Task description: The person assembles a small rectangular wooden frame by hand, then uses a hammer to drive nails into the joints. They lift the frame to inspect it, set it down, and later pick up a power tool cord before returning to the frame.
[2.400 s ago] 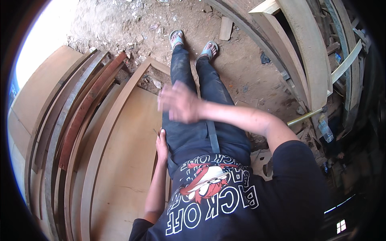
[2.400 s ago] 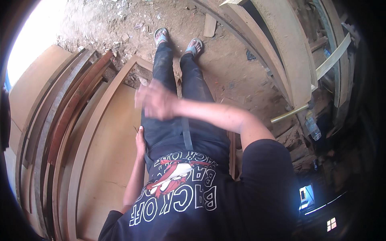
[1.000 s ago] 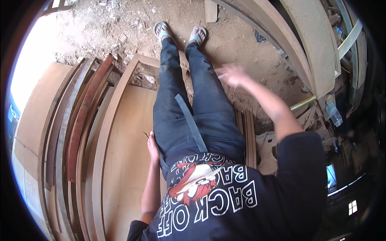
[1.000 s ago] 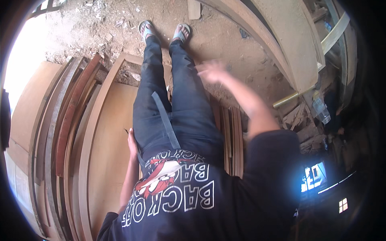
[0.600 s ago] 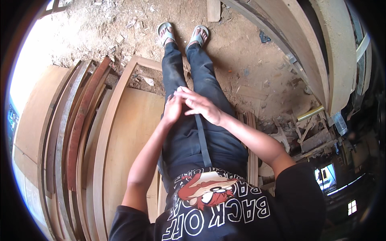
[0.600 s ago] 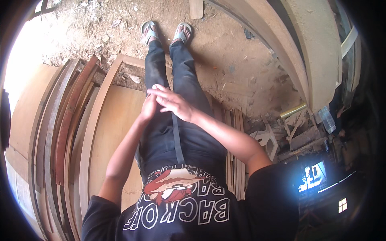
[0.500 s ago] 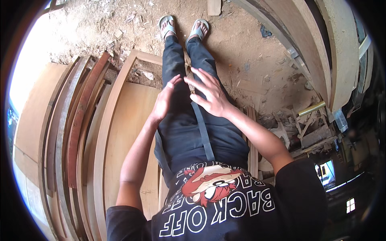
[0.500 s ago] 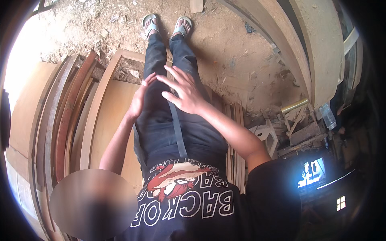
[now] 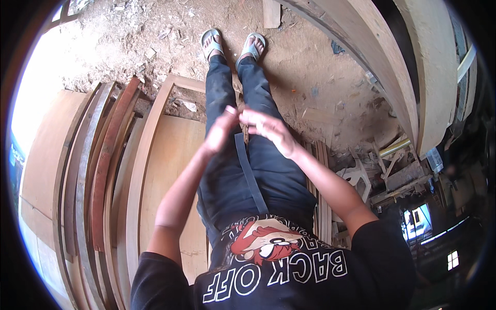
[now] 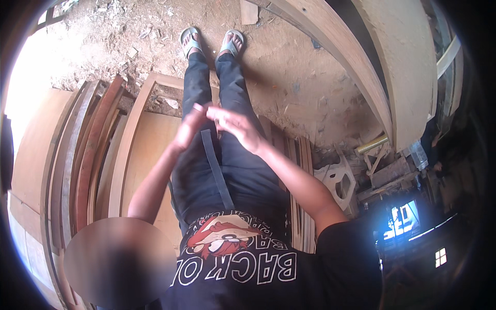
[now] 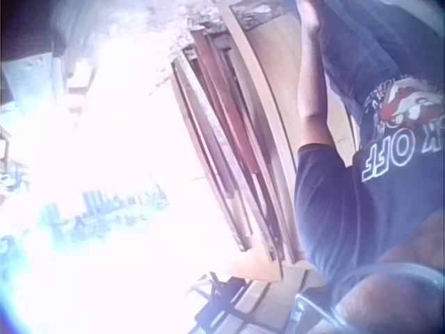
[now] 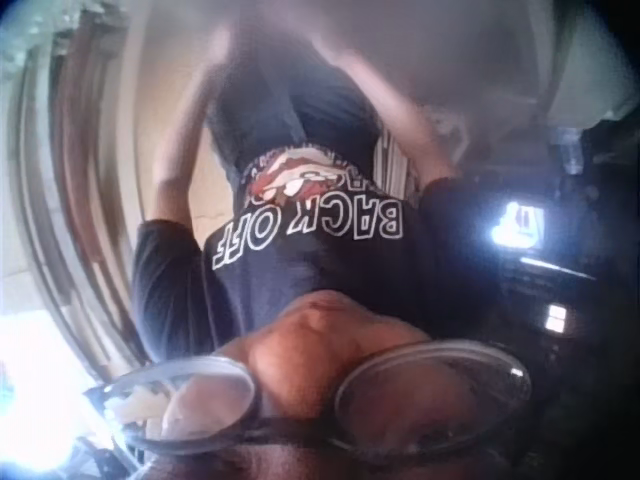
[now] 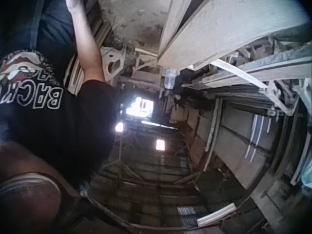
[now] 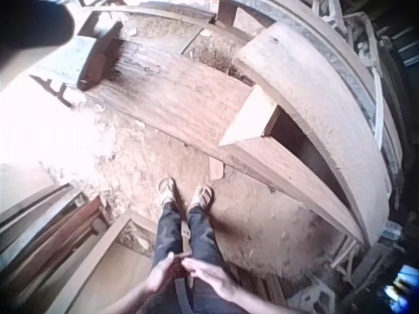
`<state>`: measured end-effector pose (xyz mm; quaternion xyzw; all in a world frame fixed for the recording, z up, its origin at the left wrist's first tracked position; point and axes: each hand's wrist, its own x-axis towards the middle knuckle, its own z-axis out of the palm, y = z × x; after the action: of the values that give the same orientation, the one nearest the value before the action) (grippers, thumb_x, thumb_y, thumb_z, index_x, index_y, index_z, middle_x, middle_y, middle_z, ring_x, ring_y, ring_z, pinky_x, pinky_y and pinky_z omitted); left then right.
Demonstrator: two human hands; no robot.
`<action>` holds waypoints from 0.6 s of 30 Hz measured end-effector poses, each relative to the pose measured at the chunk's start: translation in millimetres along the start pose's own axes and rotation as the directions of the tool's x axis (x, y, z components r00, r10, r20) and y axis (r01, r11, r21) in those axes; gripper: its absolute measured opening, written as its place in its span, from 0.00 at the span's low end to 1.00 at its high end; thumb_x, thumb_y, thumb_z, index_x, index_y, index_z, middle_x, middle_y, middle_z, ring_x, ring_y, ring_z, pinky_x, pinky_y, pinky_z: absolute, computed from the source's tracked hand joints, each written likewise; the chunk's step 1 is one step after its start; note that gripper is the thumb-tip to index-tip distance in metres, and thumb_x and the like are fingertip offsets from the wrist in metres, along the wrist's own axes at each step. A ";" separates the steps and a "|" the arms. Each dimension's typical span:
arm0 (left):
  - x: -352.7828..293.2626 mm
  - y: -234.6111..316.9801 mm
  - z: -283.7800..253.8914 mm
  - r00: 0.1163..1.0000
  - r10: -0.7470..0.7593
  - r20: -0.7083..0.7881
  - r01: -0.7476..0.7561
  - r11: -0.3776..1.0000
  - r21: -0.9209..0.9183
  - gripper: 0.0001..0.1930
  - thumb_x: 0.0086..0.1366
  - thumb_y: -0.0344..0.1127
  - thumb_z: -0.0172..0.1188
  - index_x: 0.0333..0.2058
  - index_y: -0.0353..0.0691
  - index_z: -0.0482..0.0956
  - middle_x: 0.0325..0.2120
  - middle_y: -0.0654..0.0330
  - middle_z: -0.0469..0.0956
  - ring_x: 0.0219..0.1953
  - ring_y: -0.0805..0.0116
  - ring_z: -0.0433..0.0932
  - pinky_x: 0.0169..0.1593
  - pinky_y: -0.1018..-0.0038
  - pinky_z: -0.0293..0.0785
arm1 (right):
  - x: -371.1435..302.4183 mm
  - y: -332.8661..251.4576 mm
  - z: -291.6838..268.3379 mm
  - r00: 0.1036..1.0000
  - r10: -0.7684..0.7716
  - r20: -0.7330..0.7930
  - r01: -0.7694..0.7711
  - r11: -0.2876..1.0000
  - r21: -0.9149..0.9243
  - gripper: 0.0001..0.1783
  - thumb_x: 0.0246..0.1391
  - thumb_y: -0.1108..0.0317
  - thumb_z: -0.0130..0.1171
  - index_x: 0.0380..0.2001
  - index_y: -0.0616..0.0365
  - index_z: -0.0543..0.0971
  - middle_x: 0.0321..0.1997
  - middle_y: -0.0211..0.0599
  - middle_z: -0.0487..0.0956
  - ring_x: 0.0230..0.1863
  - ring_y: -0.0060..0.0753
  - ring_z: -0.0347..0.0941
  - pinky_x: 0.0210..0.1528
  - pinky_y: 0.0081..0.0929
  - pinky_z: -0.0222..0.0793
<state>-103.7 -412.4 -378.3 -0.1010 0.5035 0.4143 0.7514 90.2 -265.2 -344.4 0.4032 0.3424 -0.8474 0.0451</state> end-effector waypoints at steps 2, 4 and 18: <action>37.3 31.1 -29.1 0.961 0.257 -0.100 -0.171 0.841 0.514 0.28 0.79 0.55 0.47 0.62 0.37 0.78 0.61 0.50 0.79 0.70 0.51 0.70 0.76 0.55 0.57 | 52.2 0.7 -17.0 0.959 -0.260 -0.114 0.170 0.848 -0.502 0.24 0.72 0.54 0.54 0.63 0.55 0.80 0.65 0.45 0.80 0.68 0.47 0.74 0.74 0.40 0.63; 80.3 38.0 -58.1 0.823 0.546 0.158 -0.286 0.157 0.945 0.20 0.76 0.48 0.54 0.53 0.40 0.85 0.53 0.55 0.85 0.61 0.49 0.78 0.72 0.54 0.64 | 122.8 26.7 -45.5 0.930 -0.360 -0.078 0.183 0.635 -0.750 0.23 0.71 0.51 0.56 0.60 0.51 0.83 0.65 0.45 0.81 0.68 0.50 0.74 0.72 0.43 0.66; 80.0 -111.0 -213.7 0.691 -0.566 -0.450 0.671 0.734 0.109 0.57 0.68 0.84 0.26 0.78 0.41 0.52 0.79 0.40 0.46 0.80 0.41 0.44 0.79 0.51 0.45 | 122.7 198.4 -123.2 0.574 0.776 -0.262 -0.776 0.618 0.129 0.48 0.72 0.29 0.41 0.79 0.55 0.56 0.80 0.48 0.63 0.79 0.46 0.58 0.79 0.43 0.52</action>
<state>-155.1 -562.9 -576.0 -0.2444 0.6274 0.0346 0.7386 158.2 -315.7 -594.1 0.6324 0.1342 -0.6726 0.3602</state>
